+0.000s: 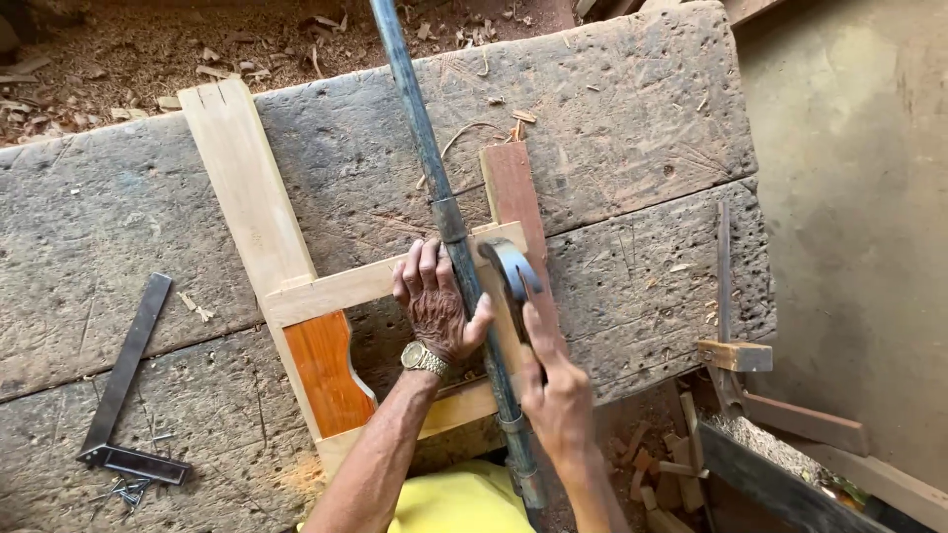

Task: The person places a wooden chair frame on the workbench, positions a metal corner bracket on it, and hammers nails to fasten the bracket. They then apply a long bar clamp across the frame, tighten it, and continue hammering nails into the joints while holding the frame steady.

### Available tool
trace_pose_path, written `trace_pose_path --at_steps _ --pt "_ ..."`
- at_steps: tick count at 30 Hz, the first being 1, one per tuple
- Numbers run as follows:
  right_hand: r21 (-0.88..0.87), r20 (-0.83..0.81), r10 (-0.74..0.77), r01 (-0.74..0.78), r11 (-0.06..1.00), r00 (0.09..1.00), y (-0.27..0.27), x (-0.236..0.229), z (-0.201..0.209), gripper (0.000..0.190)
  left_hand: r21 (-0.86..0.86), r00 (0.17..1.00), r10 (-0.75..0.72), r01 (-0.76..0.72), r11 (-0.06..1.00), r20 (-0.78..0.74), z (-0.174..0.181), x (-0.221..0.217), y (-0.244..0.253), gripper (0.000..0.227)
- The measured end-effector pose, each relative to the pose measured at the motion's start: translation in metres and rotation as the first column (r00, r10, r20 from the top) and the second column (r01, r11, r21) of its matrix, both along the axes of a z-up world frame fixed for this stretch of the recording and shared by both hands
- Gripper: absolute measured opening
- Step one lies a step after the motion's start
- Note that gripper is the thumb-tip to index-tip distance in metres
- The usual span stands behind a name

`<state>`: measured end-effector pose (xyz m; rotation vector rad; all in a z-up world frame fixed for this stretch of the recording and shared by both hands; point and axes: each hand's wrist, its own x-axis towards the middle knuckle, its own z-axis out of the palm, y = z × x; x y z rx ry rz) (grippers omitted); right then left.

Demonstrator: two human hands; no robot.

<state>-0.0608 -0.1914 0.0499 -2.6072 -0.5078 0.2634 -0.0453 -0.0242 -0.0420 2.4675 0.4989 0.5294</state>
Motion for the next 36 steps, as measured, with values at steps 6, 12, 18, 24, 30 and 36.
trace_pose_path --at_steps 6,12,18,24,30,36 --pt "0.422 0.088 -0.034 -0.006 0.907 0.996 -0.009 -0.026 0.033 0.051 -0.038 0.999 0.013 -0.011 0.999 0.029 0.006 0.001 -0.001 0.083" --pt "0.070 -0.071 -0.016 0.021 0.997 0.997 0.002 -0.002 0.010 0.062 -0.004 1.000 0.008 -0.008 1.000 0.017 0.000 -0.001 -0.002 0.083" --pt "0.304 0.050 -0.046 0.028 0.952 0.998 -0.008 -0.025 0.032 0.054 -0.035 1.000 -0.001 0.002 0.999 0.026 0.005 -0.002 0.000 0.085" --pt "0.097 0.021 0.020 -0.022 0.995 1.000 0.005 -0.006 0.010 0.052 -0.007 0.999 0.034 -0.034 0.999 0.043 -0.004 0.002 -0.002 0.083" --pt "0.395 -0.051 -0.068 0.083 0.915 0.996 -0.013 -0.023 0.019 0.059 -0.049 1.000 -0.005 0.006 0.999 0.021 0.007 -0.002 0.001 0.087" --pt "0.133 0.052 0.009 -0.015 0.991 0.999 0.010 -0.005 0.008 0.051 -0.016 0.999 -0.002 0.003 1.000 0.040 0.001 -0.001 0.001 0.084"
